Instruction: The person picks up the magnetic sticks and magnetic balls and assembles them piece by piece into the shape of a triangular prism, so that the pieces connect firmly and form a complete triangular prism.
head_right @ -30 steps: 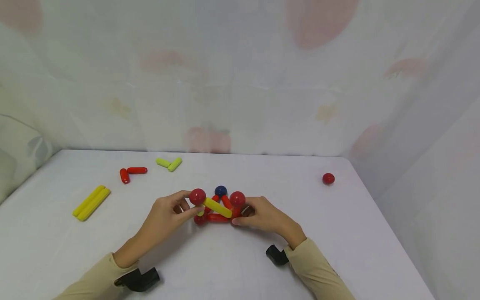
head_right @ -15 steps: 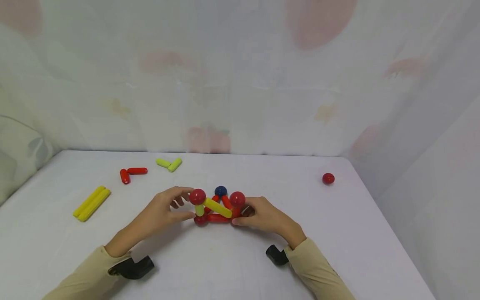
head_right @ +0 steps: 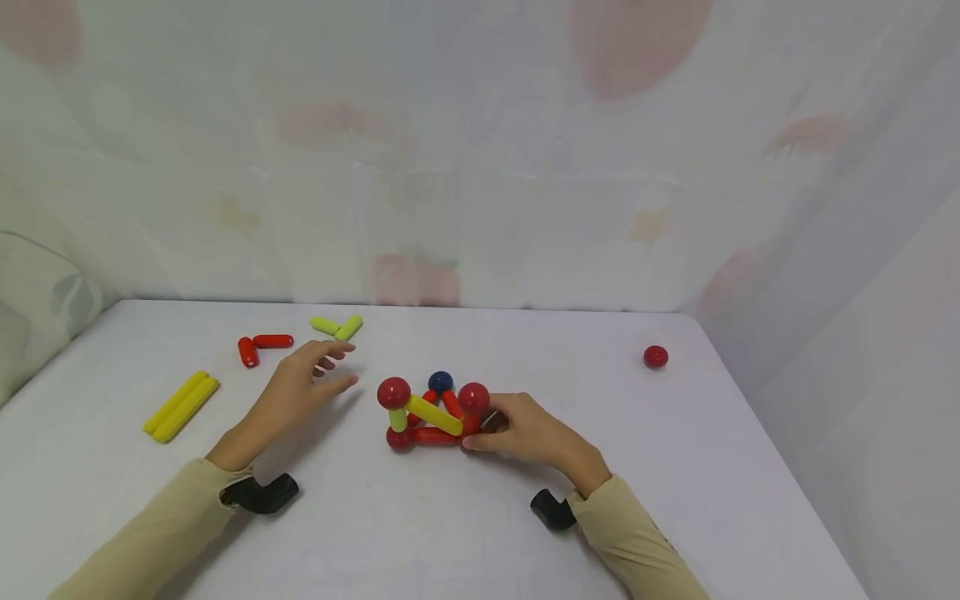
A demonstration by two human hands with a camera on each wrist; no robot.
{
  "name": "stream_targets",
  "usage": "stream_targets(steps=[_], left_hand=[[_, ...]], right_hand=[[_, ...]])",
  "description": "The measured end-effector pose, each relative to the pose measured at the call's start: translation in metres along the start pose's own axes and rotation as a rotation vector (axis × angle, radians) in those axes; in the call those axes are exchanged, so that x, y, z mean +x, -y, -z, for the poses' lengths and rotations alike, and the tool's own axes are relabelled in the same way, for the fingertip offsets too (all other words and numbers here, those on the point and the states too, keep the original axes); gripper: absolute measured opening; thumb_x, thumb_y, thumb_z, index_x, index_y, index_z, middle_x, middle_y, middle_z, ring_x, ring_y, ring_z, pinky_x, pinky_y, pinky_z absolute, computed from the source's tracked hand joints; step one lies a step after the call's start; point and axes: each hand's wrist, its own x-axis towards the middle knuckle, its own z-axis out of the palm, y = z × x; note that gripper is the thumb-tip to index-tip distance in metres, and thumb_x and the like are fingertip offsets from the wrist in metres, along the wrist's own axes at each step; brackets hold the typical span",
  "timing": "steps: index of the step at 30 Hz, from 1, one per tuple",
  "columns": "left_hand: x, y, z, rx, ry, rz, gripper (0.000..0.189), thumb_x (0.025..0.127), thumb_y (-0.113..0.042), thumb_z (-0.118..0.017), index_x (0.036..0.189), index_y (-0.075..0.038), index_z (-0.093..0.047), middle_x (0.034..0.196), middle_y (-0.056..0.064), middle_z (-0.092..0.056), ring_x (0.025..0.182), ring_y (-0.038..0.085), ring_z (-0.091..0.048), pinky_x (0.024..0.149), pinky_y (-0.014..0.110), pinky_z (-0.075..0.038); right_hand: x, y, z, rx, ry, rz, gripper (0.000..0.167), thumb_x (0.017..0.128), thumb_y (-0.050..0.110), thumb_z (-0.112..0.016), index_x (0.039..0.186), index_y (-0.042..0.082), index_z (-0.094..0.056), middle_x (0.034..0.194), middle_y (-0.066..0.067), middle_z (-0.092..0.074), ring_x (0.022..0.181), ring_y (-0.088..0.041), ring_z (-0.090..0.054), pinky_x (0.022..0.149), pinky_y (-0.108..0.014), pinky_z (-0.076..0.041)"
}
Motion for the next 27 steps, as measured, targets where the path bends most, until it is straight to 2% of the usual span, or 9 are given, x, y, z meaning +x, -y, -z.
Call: stream_targets(steps=[5, 14, 21, 27], left_hand=[[0.013, 0.008, 0.001, -0.008, -0.071, -0.018, 0.046, 0.088, -0.013, -0.074, 0.131, -0.003, -0.058, 0.118, 0.022, -0.062, 0.102, 0.036, -0.061, 0.088, 0.050, -0.054], [0.030, 0.015, 0.000, 0.004, -0.103, 0.014, 0.043, 0.090, -0.014, -0.072, 0.129, -0.002, -0.060, 0.117, 0.022, -0.062, 0.103, 0.036, -0.059, 0.088, 0.048, -0.052], [0.041, 0.017, 0.000, 0.010, -0.066, 0.065, 0.042, 0.093, -0.016, -0.069, 0.131, -0.004, -0.059, 0.119, 0.021, -0.060, 0.107, 0.036, -0.057, 0.092, 0.049, -0.052], [0.050, 0.017, -0.001, 0.055, -0.040, 0.076, 0.042, 0.092, -0.014, -0.069, 0.131, -0.002, -0.059, 0.116, 0.023, -0.061, 0.103, 0.035, -0.056, 0.092, 0.048, -0.051]], right_hand=[[-0.001, -0.002, 0.000, 0.003, -0.002, -0.002, 0.032, 0.087, 0.027, -0.077, 0.115, 0.015, -0.068, 0.099, 0.003, -0.072, 0.089, -0.014, -0.065, 0.079, -0.025, -0.054], [-0.001, -0.002, -0.001, -0.006, 0.000, 0.009, 0.031, 0.087, 0.027, -0.076, 0.114, 0.015, -0.068, 0.098, 0.004, -0.071, 0.088, -0.014, -0.065, 0.078, -0.025, -0.054], [-0.002, 0.000, 0.001, -0.016, -0.005, 0.023, 0.030, 0.087, 0.026, -0.077, 0.114, 0.016, -0.068, 0.097, 0.004, -0.072, 0.087, -0.013, -0.066, 0.079, -0.024, -0.054], [-0.002, -0.001, 0.000, -0.011, -0.002, 0.022, 0.030, 0.087, 0.026, -0.077, 0.114, 0.016, -0.068, 0.098, 0.004, -0.072, 0.087, -0.013, -0.066, 0.079, -0.024, -0.054]])
